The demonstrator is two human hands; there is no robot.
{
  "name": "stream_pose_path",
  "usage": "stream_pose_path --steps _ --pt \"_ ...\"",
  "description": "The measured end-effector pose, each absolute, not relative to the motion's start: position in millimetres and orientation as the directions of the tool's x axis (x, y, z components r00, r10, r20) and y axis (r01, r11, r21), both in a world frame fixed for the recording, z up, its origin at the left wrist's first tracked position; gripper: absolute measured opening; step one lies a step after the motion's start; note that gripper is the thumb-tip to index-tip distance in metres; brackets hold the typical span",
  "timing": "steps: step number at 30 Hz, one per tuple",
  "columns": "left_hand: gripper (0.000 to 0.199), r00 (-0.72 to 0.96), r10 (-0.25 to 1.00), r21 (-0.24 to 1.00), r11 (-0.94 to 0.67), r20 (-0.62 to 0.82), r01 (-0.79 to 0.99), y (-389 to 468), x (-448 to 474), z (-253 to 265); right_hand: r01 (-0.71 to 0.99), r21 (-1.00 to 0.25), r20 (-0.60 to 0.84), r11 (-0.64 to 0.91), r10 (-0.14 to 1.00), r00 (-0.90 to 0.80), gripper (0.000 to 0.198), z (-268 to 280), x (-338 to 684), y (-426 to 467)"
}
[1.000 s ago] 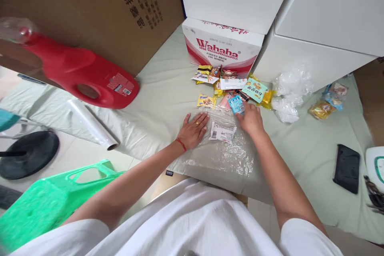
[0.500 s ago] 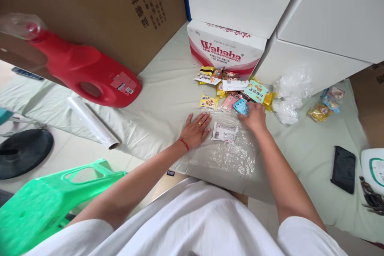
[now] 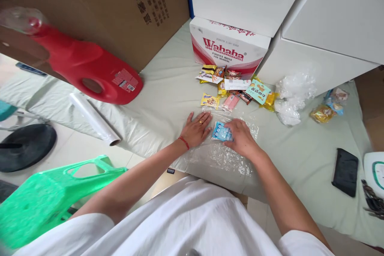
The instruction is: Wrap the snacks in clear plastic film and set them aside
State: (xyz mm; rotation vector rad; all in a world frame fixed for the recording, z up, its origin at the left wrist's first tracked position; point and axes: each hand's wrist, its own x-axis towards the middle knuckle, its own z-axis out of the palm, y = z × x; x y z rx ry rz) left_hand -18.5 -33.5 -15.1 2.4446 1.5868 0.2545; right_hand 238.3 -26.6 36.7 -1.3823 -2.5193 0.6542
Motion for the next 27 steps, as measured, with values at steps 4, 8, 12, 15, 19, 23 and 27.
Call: stream_pose_path --steps 4,8,12,15,19,23,27 --pt "0.061 0.405 0.914 0.271 -0.397 0.03 0.877 -34.0 -18.5 -14.4 0.768 -0.376 -0.052 0.518 0.816 -0.576 0.079 36.3 232.6 -22.8" --pt "0.061 0.401 0.916 0.274 -0.393 0.032 0.877 -34.3 -18.4 -13.4 0.827 -0.232 -0.129 0.513 0.826 -0.548 0.081 34.5 221.5 -29.2" --pt "0.06 0.409 0.912 0.284 -0.401 0.034 0.871 -34.3 -18.3 -12.6 0.823 -0.218 -0.091 0.525 0.828 -0.553 0.078 33.0 217.5 -37.0" --pt "0.059 0.406 0.913 0.29 -0.397 0.032 0.871 -34.3 -18.3 -12.0 0.811 -0.228 -0.072 0.539 0.821 -0.566 0.08 33.4 217.1 -39.3" --pt "0.058 0.397 0.917 0.305 -0.389 0.039 0.869 -35.1 -19.7 -10.4 0.839 -0.229 -0.128 0.494 0.839 -0.529 0.081 30.2 215.0 -38.5" --pt "0.058 0.395 0.918 0.369 -0.384 0.048 0.846 -34.6 -24.7 -8.5 0.837 -0.288 -0.139 0.466 0.844 -0.518 0.09 29.8 217.2 -39.0" --pt "0.056 0.338 0.94 0.474 -0.319 0.047 0.821 -29.3 -32.9 -5.2 0.809 -0.352 -0.106 0.471 0.838 -0.535 0.082 33.0 224.5 -41.5"
